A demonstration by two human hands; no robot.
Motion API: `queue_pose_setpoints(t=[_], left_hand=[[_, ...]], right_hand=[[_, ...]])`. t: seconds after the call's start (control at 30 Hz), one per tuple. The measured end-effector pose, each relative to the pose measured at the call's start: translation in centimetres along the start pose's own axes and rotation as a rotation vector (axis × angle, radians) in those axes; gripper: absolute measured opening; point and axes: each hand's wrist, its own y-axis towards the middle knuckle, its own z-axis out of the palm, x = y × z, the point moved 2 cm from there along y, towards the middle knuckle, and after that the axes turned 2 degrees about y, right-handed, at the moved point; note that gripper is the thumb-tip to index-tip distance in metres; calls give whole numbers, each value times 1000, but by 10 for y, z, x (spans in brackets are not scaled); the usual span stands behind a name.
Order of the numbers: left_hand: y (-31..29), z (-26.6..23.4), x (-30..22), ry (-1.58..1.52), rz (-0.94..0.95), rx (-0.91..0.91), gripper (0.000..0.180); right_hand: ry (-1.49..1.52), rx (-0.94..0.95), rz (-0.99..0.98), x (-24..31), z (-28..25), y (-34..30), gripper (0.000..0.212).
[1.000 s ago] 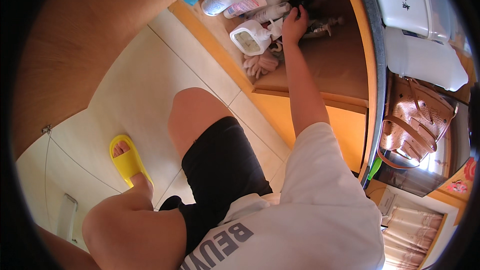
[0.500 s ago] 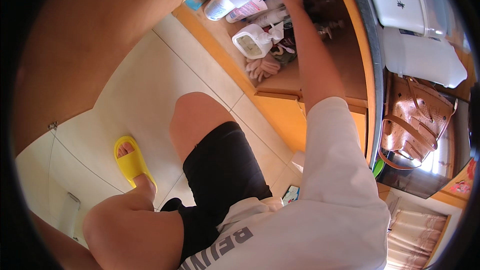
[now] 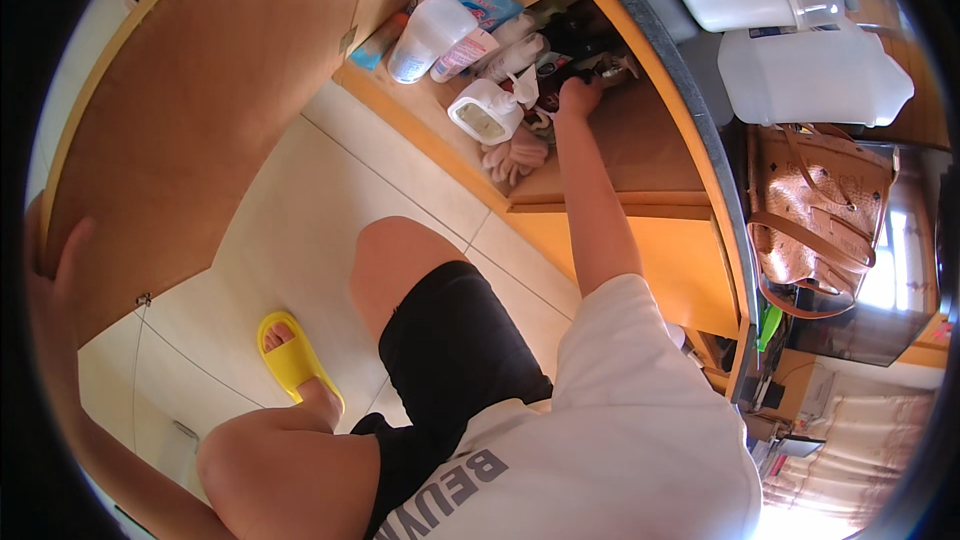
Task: The person applies decorative toilet seat pads to the toilet and wipes the surrounding surfaces with a paper towel. They then retrieve a spray bottle from a cabinet and assemble it by inserting the sprayer head into the bottle.
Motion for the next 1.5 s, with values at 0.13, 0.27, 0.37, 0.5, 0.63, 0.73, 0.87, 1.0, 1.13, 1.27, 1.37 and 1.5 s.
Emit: queue_pose_setpoints(t=[0.13, 0.27, 0.37, 0.5, 0.63, 0.73, 0.87, 1.0, 1.13, 1.27, 1.37, 1.5], left_hand=[[-16, 1, 41, 229, -35, 78, 38], [-21, 9, 52, 256, -124, -12, 42], [-8, 21, 33, 163, -124, -93, 42], [-2, -4, 14, -71, -320, 40, 37], [0, -7, 4, -229, -279, 8, 32], [1, -10, 0, -244, -258, 1, 31], [1, -8, 9, -169, -263, 83, 35], [7, -13, -9, -229, -217, -1, 29], [6, -10, -4, -221, -195, 4, 29], [3, -9, 1, -236, -234, 9, 29], [1, -11, 3, -173, -234, -1, 30], [-2, -5, 10, -180, -238, -37, 32]], right_hand=[[752, 292, 306, 16, 35, -64, 44], [150, 305, -6, 33, 5, -82, 45], [287, 68, -2, -16, -10, -68, 50], [266, 76, 138, 28, -17, -117, 62], [10, -66, -525, 82, -43, -135, 68], [154, 170, -523, 125, -33, -148, 72], [267, 303, -507, 170, 12, -149, 80], [62, 157, -598, 192, 56, -133, 85], [-326, 292, -661, 204, 70, -134, 84], [12, 485, -866, 212, 41, -182, 71], [82, 612, -912, 212, 15, -215, 69], [43, 1001, -820, 203, 21, -256, 65]])
